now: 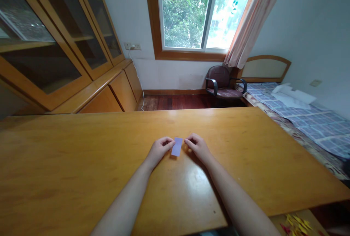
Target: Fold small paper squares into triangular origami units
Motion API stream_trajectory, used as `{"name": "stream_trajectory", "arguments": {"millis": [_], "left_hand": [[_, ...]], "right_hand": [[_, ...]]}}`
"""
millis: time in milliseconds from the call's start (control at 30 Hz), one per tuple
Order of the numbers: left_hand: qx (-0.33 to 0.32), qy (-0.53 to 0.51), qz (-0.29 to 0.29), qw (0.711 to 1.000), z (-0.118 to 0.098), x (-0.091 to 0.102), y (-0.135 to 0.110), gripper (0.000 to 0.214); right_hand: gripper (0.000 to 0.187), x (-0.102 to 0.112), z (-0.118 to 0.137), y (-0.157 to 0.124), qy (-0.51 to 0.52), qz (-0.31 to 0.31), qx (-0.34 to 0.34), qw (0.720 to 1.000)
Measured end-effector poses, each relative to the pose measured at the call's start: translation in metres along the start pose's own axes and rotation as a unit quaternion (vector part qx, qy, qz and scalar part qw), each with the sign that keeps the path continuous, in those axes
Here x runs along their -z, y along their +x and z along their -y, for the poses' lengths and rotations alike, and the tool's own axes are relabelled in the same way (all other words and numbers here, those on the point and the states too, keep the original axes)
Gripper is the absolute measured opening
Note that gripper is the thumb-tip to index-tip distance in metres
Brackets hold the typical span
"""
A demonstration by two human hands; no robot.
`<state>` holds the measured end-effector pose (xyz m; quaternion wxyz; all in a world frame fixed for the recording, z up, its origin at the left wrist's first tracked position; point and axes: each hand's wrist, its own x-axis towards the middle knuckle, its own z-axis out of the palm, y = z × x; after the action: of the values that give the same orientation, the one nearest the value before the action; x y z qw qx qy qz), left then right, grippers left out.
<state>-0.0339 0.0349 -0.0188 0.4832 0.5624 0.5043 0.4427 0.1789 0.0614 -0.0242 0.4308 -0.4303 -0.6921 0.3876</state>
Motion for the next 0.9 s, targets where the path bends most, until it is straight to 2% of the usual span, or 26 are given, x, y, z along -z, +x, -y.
{"name": "stream_trajectory", "arguments": {"millis": [200, 433, 900], "left_hand": [[0.009, -0.047, -0.023, 0.999, 0.005, -0.001, 0.002, 0.022], [-0.003, -0.064, -0.023, 0.998, 0.015, 0.001, 0.004, 0.026], [-0.003, -0.081, -0.023, 0.996, 0.015, 0.001, 0.005, 0.026]], "right_hand": [[0.014, -0.003, 0.000, -0.002, -0.006, 0.013, 0.033, 0.999], [0.009, -0.005, -0.003, -0.002, -0.016, 0.025, 0.034, 0.999], [0.007, -0.005, 0.002, -0.002, -0.025, 0.034, 0.039, 0.998]]}}
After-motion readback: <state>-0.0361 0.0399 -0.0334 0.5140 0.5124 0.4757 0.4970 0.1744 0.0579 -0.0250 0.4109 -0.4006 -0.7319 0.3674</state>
